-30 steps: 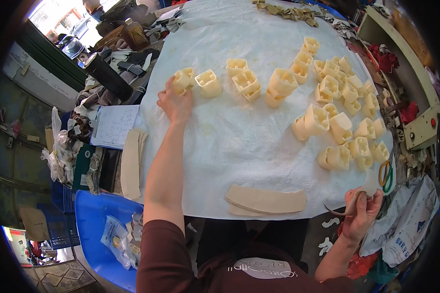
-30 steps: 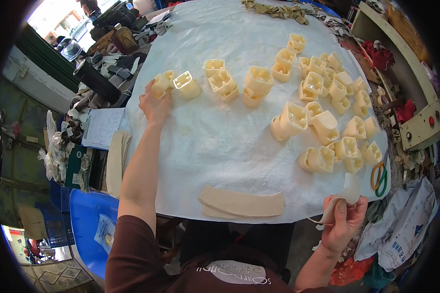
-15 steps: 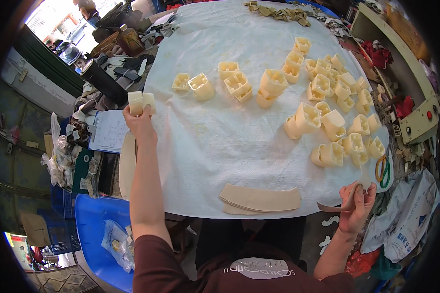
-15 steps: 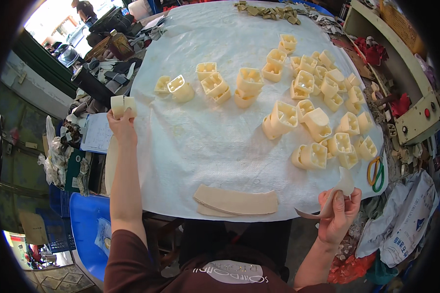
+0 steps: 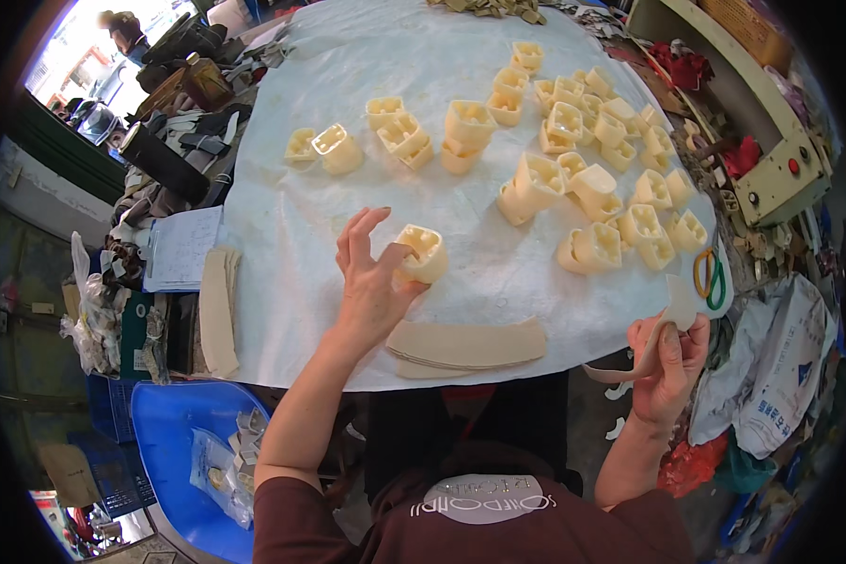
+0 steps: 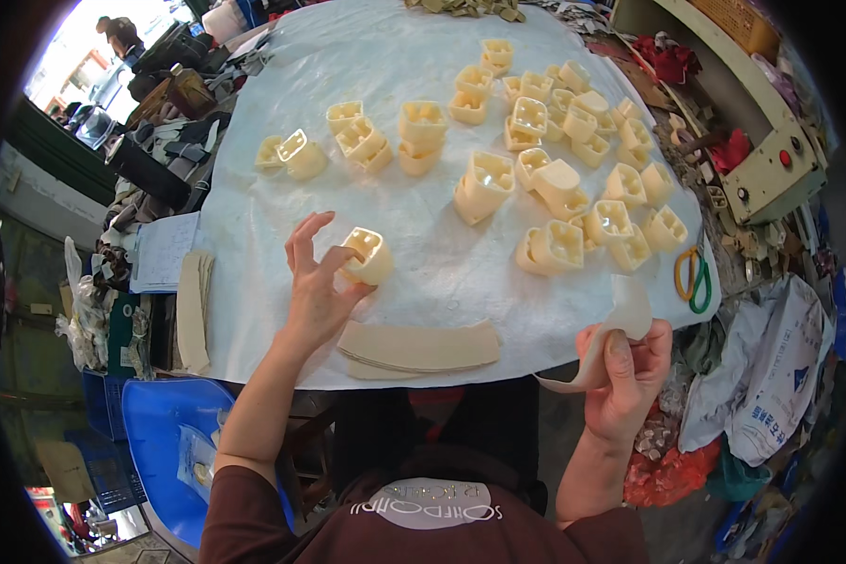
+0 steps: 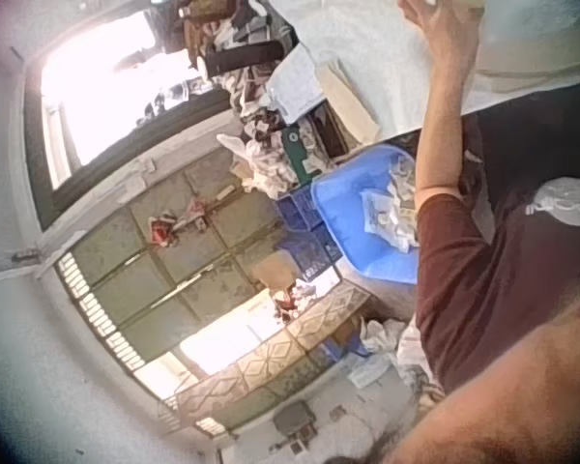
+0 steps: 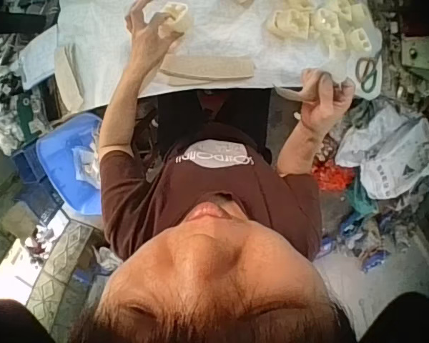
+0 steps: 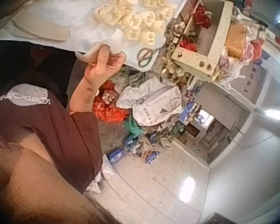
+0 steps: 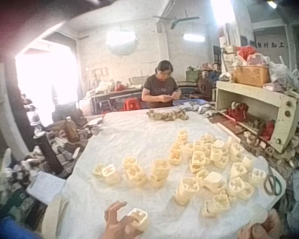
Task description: The person assembles small beige plastic components by hand, repeatedly picking up a mold and a flat sheet, inserting the sheet into the mold, and trimming excess material with scissors. The finished assemblies are placed on a white-covered table alongside many similar units.
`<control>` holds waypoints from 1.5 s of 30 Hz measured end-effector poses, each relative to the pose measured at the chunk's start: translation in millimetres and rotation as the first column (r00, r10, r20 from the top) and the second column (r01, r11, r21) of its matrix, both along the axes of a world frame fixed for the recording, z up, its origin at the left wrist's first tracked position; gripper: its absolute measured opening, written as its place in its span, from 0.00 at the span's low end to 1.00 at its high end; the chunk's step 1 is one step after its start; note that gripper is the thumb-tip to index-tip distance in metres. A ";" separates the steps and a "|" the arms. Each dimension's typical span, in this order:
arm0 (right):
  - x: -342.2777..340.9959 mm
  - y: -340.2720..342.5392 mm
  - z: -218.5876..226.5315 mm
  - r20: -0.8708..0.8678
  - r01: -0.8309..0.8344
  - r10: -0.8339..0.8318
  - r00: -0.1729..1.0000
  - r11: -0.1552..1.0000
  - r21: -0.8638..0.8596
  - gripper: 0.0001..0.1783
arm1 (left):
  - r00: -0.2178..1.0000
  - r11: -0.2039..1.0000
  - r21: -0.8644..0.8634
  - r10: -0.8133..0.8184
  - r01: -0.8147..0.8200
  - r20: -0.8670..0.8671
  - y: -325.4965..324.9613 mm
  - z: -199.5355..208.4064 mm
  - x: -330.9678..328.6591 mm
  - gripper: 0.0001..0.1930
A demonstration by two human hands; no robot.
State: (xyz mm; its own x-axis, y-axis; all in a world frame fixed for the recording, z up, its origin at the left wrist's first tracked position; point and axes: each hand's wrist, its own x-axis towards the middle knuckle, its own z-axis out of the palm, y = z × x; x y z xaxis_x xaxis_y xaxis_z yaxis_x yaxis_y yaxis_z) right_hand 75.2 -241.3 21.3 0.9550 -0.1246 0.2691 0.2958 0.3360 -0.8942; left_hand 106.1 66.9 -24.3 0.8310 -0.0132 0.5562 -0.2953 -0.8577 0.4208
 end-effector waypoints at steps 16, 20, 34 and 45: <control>-20.1 36.5 -10.5 0.089 -0.723 0.762 0.642 0.562 0.402 0.16 | 0.836 -0.094 -0.990 -0.531 0.102 0.137 -46.3 43.4 -58.1 0.26; -30.1 63.1 -23.5 0.089 -0.633 0.718 0.690 0.539 0.555 0.16 | 0.854 -0.135 -0.986 -0.497 0.100 0.155 -67.5 16.4 -81.9 0.27; -33.1 44.8 -6.1 0.008 -0.675 0.688 0.726 0.715 -0.182 0.09 | 0.901 0.726 -0.684 -0.343 0.073 -0.267 -59.4 6.3 -103.7 0.21; -33.4 47.2 3.7 -0.161 -0.577 0.623 0.766 0.555 -0.599 0.09 | 0.820 0.545 -0.824 -0.536 0.153 -0.202 -64.3 10.7 -124.9 0.27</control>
State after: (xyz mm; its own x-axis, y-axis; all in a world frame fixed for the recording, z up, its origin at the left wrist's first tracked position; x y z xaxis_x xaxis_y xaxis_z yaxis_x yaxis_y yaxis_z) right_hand 41.8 -194.1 25.0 0.7267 0.6740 0.1324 0.2869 -0.1227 -0.9501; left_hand -18.8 2.6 -13.7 0.9860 -0.0939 0.1375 -0.1416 -0.0382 0.9892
